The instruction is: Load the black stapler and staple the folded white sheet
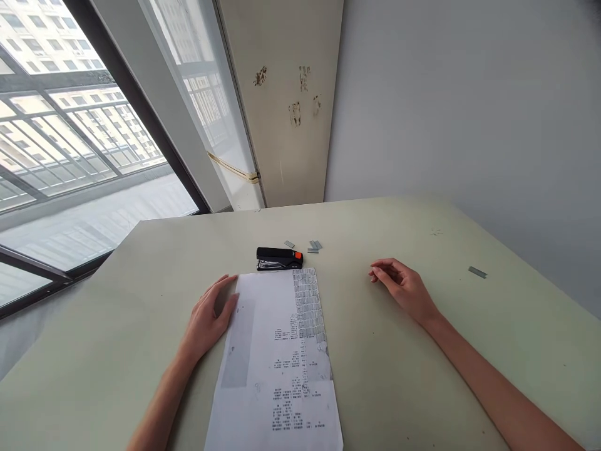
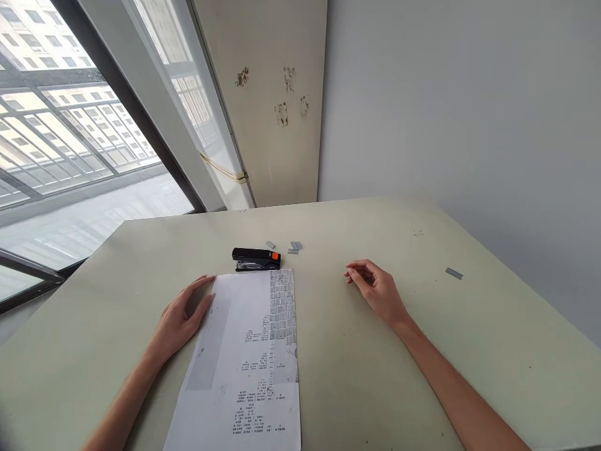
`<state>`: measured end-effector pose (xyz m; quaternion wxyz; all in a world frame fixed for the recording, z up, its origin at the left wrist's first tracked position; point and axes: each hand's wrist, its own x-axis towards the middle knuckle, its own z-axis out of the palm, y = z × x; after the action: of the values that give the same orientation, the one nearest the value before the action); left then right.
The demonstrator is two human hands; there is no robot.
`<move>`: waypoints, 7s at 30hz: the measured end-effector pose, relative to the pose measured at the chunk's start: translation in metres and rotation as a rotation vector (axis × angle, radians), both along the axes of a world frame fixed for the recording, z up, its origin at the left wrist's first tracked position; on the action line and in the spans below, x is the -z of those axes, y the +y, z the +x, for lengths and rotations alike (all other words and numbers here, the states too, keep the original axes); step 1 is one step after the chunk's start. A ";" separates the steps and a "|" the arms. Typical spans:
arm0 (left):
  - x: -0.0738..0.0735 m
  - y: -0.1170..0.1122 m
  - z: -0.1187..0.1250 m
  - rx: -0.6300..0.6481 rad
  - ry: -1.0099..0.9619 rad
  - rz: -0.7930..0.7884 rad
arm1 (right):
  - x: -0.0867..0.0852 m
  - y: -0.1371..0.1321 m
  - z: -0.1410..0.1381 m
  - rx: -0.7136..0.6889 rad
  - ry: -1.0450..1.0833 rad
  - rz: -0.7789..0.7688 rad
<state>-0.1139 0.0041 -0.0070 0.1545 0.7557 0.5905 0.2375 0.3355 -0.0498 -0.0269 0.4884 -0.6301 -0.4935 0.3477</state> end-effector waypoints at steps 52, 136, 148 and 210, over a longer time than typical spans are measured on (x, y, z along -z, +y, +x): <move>-0.014 -0.012 0.239 0.548 -0.110 -0.036 | 0.000 0.012 0.030 -0.087 0.253 0.088; -0.038 -0.016 0.185 0.456 -0.344 -0.188 | -0.015 0.002 0.029 -0.245 0.148 -0.020; -0.036 -0.026 0.195 0.683 0.056 0.220 | -0.016 0.002 0.029 -0.236 0.132 -0.037; -0.026 -0.009 0.183 0.700 0.010 -0.018 | -0.018 0.002 0.029 -0.238 0.136 -0.025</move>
<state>0.0695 -0.0051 0.0192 0.2304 0.9121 0.2984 0.1611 0.3641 -0.0479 -0.0088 0.4680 -0.5483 -0.5261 0.4512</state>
